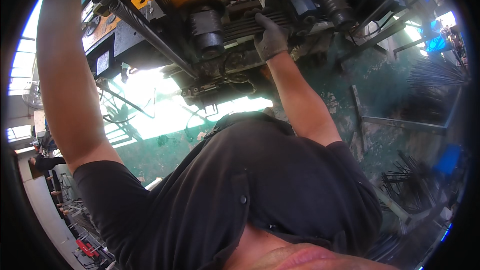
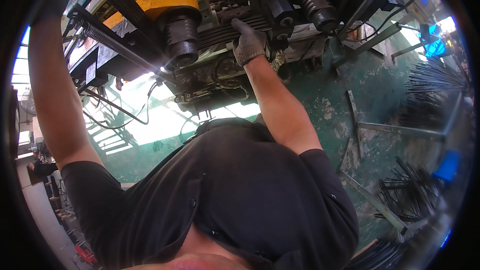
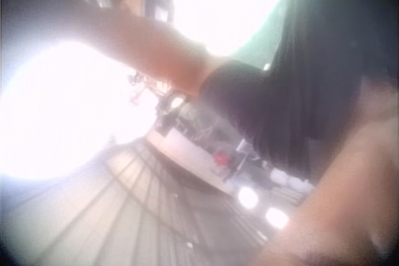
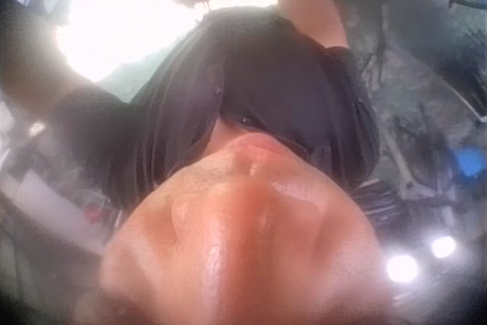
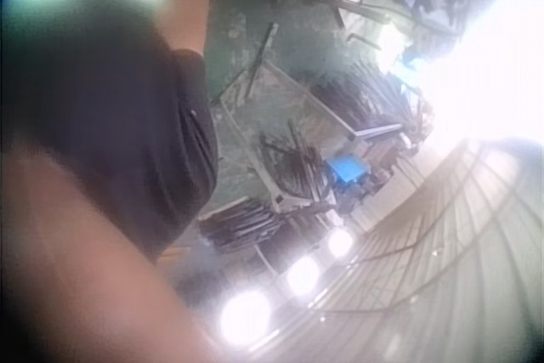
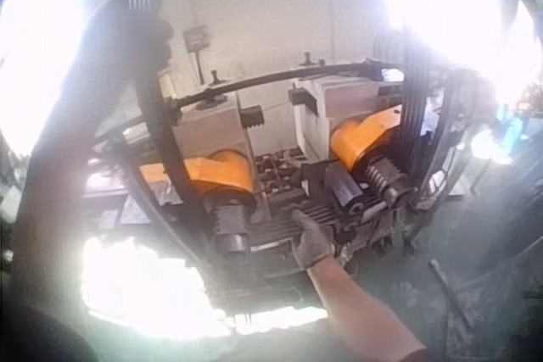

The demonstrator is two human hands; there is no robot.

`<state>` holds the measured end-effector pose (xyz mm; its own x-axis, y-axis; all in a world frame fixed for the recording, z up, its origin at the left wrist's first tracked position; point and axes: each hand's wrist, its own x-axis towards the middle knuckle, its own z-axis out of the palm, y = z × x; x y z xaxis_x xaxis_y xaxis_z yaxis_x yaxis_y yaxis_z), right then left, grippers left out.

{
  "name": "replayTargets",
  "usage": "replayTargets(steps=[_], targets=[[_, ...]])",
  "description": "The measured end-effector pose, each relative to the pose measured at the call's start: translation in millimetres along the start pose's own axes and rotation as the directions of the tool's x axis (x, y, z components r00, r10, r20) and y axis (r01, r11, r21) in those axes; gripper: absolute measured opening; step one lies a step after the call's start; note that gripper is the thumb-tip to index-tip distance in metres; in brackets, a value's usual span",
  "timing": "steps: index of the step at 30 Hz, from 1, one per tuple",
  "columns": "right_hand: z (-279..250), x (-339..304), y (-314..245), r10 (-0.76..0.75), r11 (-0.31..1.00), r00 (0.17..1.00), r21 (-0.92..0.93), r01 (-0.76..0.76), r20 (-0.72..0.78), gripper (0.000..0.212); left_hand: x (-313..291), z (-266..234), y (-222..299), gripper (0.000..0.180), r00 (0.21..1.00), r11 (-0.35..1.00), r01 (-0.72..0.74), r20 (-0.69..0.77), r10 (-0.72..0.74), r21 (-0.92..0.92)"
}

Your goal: The person picks up metal rods from a bundle and feeds them into a bending machine to shape them into a U-shape, then places the bent rods onto a separate pile.

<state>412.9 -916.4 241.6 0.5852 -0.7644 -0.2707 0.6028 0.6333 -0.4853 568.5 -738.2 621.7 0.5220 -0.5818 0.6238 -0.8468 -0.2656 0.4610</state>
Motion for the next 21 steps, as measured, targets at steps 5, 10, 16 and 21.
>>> replayTargets(steps=[5, 10, 16, 21], targets=[[0.7, -9.0, 0.2, -0.039, 0.999, 0.998, 0.000, 0.039, -0.039, 0.021, 8.6, -12.5, -19.0, 0.033, 0.996, 0.989, 0.068, 0.043, -0.074, 0.129], [-17.2, -7.2, 4.9, -0.043, 0.999, 0.998, 0.022, 0.042, 0.044, 0.026, 8.4, -18.6, -30.3, 0.034, 0.977, 0.974, 0.141, 0.137, -0.166, 0.176], [-27.9, 4.1, 13.4, -0.058, 0.998, 0.997, -0.019, 0.058, 0.047, 0.024, 11.0, -45.4, -63.5, 0.038, 0.916, 0.980, 0.156, 0.390, -0.098, -0.121], [-47.7, 20.0, 20.9, 0.032, 0.999, 0.999, -0.045, -0.030, 0.036, 0.031, 9.1, -36.9, -63.3, 0.034, 0.925, 0.999, 0.038, 0.379, -0.029, -0.016]])
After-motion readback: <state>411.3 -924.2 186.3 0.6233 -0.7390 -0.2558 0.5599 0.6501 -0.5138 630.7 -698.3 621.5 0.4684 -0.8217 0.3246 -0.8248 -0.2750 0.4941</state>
